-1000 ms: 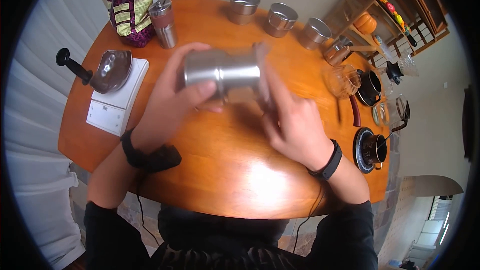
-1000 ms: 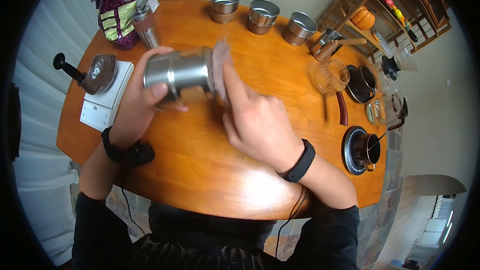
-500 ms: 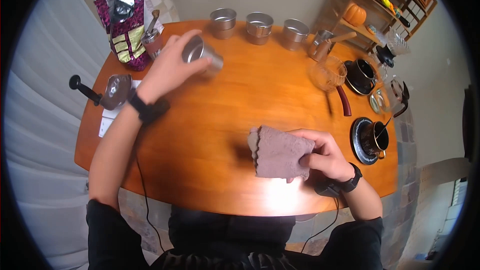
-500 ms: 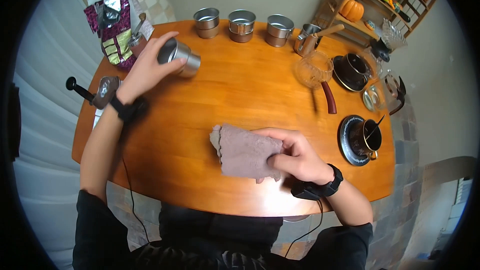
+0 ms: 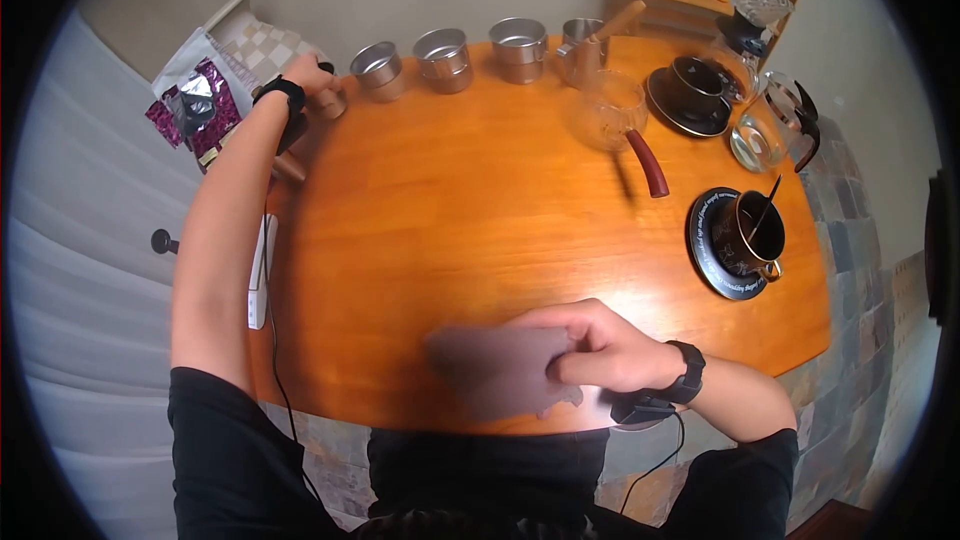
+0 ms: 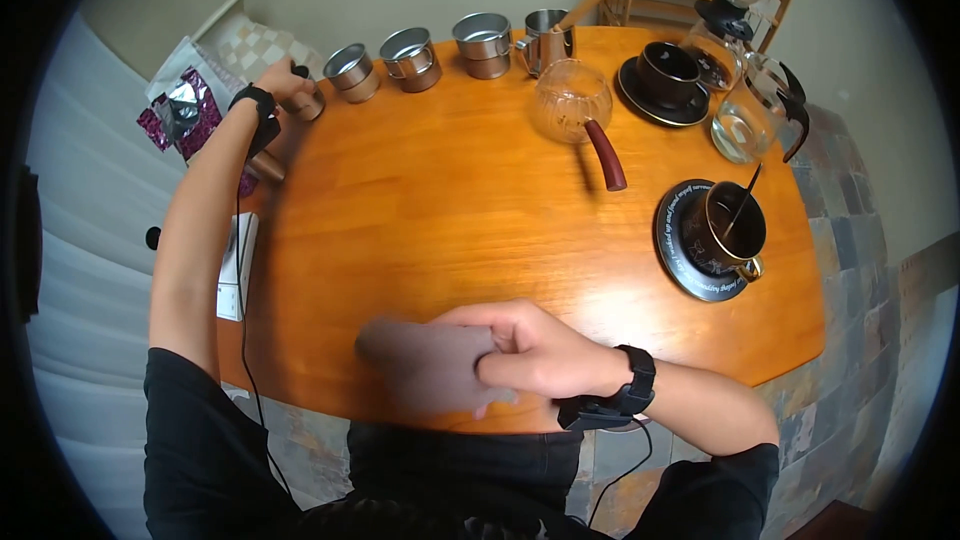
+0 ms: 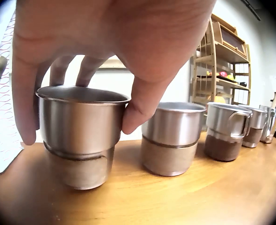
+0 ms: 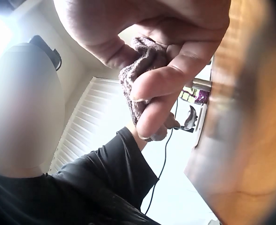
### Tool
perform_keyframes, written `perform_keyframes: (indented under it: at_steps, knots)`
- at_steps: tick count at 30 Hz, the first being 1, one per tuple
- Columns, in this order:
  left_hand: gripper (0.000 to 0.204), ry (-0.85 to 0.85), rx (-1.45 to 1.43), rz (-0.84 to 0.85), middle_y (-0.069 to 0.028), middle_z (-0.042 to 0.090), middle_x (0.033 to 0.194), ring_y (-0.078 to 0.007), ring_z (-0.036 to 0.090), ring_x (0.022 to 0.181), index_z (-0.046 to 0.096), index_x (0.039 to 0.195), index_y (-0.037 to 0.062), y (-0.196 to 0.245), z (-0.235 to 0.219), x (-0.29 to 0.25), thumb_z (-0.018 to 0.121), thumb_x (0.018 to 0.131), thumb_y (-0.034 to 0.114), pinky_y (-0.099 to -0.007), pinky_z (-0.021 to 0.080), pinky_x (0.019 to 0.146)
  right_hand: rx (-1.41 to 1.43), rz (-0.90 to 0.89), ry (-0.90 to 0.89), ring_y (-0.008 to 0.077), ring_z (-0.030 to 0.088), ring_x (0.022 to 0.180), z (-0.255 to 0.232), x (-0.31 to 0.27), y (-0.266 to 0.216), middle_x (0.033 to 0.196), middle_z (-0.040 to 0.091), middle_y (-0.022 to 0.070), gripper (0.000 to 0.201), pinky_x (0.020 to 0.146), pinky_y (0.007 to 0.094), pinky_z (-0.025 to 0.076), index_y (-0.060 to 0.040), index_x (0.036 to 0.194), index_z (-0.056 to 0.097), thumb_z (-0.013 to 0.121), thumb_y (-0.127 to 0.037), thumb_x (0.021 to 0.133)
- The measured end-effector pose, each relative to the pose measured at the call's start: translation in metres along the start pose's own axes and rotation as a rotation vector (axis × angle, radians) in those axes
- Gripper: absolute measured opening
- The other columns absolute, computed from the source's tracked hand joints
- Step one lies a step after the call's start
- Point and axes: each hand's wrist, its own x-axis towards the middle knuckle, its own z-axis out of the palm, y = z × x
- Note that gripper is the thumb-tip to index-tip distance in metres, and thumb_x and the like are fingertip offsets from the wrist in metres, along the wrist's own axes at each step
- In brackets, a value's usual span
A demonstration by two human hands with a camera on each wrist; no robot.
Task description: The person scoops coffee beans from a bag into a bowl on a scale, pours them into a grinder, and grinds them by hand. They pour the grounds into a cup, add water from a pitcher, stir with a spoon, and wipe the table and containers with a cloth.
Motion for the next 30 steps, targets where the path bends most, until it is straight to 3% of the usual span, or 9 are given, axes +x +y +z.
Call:
perform_keyframes:
  at_steps: [4, 6, 11, 16, 19, 22, 25, 28, 30]
  knots:
    - [0.079, -0.061, 0.031, -0.077, -0.0265, 0.069, 0.128, -0.0357, 0.069, 0.116, 0.060, 0.132, -0.0129, -0.010, 0.003, 0.012, 0.083, 0.076, 0.038, -0.0423, 0.055, 0.096, 0.007, -0.035, -0.033, 0.0157, 0.074, 0.084, -0.001, 0.001, 0.003, 0.101, 0.075, 0.0110, 0.057, 0.065, 0.0242, 0.054, 0.0039, 0.147, 0.051, 0.046, 0.008, 0.090]
    - [0.077, -0.073, 0.018, -0.103, -0.0271, 0.070, 0.126, -0.0367, 0.069, 0.114, 0.061, 0.131, -0.0133, -0.013, 0.002, 0.012, 0.082, 0.077, 0.038, -0.0423, 0.055, 0.096, -0.026, -0.036, -0.036, 0.0150, 0.073, 0.081, -0.001, 0.002, 0.003, 0.100, 0.074, 0.0110, 0.058, 0.065, 0.0240, 0.053, 0.0041, 0.147, 0.051, 0.046, 0.008, 0.090]
    - [0.077, -0.023, -0.011, -0.037, -0.0296, 0.070, 0.122, -0.0407, 0.070, 0.111, 0.061, 0.128, -0.0151, -0.036, 0.010, 0.027, 0.081, 0.077, 0.038, -0.0440, 0.054, 0.096, -0.077, 0.018, -0.034, 0.0099, 0.065, 0.112, -0.002, 0.001, 0.003, 0.124, 0.071, 0.0068, 0.067, 0.091, 0.0243, 0.052, 0.0019, 0.146, 0.056, 0.047, 0.013, 0.081]
    - [0.095, 0.001, 0.210, -0.023, -0.0345, 0.060, 0.138, -0.0440, 0.061, 0.126, 0.044, 0.147, -0.0131, -0.006, -0.002, 0.014, 0.085, 0.075, 0.034, -0.0437, 0.052, 0.103, -0.074, -0.120, -0.061, 0.0138, 0.071, 0.078, -0.002, 0.006, 0.011, 0.097, 0.073, 0.0108, 0.061, 0.060, 0.0237, 0.049, 0.0045, 0.148, 0.050, 0.045, 0.008, 0.088]
    - [0.114, 0.200, 0.166, 0.184, -0.0363, 0.046, 0.152, -0.0424, 0.049, 0.141, 0.027, 0.157, -0.0113, 0.023, 0.000, -0.012, 0.090, 0.073, 0.031, -0.0404, 0.044, 0.114, -0.065, -0.115, -0.054, 0.0138, 0.071, 0.077, -0.002, 0.006, 0.009, 0.097, 0.073, 0.0109, 0.060, 0.059, 0.0238, 0.049, 0.0047, 0.148, 0.050, 0.044, 0.008, 0.088]
    - [0.124, 0.243, -0.252, 0.328, -0.0349, 0.044, 0.154, -0.0389, 0.053, 0.139, 0.021, 0.160, -0.0088, 0.048, 0.024, -0.041, 0.095, 0.067, 0.030, -0.0374, 0.044, 0.115, -0.060, -0.092, -0.048, 0.0148, 0.072, 0.079, 0.000, 0.006, 0.006, 0.097, 0.074, 0.0114, 0.060, 0.060, 0.0236, 0.050, 0.0049, 0.147, 0.050, 0.044, 0.008, 0.088]
    - [0.133, 0.271, -0.538, 0.254, -0.0324, 0.048, 0.152, -0.0361, 0.051, 0.142, 0.018, 0.160, -0.0118, 0.054, 0.056, -0.035, 0.098, 0.064, 0.036, -0.0379, 0.040, 0.119, -0.008, -0.010, -0.039, 0.0176, 0.074, 0.085, 0.000, 0.002, -0.004, 0.105, 0.073, 0.0122, 0.061, 0.067, 0.0251, 0.054, 0.0040, 0.148, 0.050, 0.044, 0.010, 0.087]
    - [0.117, 0.312, -0.681, 0.073, -0.0283, 0.050, 0.151, -0.0329, 0.051, 0.142, 0.028, 0.157, -0.0118, 0.063, 0.078, -0.038, 0.095, 0.073, 0.035, -0.0375, 0.040, 0.118, 0.021, -0.017, -0.046, 0.0218, 0.076, 0.094, -0.008, 0.000, -0.001, 0.120, 0.072, 0.0132, 0.064, 0.076, 0.0274, 0.060, 0.0019, 0.150, 0.050, 0.046, 0.012, 0.087]
    - [0.101, 0.153, -0.848, 0.118, -0.0224, 0.057, 0.144, -0.0285, 0.058, 0.132, 0.038, 0.151, -0.0104, 0.063, 0.078, -0.043, 0.093, 0.078, 0.032, -0.0353, 0.045, 0.113, 0.103, -0.070, -0.042, 0.0229, 0.077, 0.094, -0.009, 0.000, 0.001, 0.120, 0.072, 0.0137, 0.061, 0.073, 0.0260, 0.059, 0.0016, 0.151, 0.049, 0.049, 0.011, 0.090]
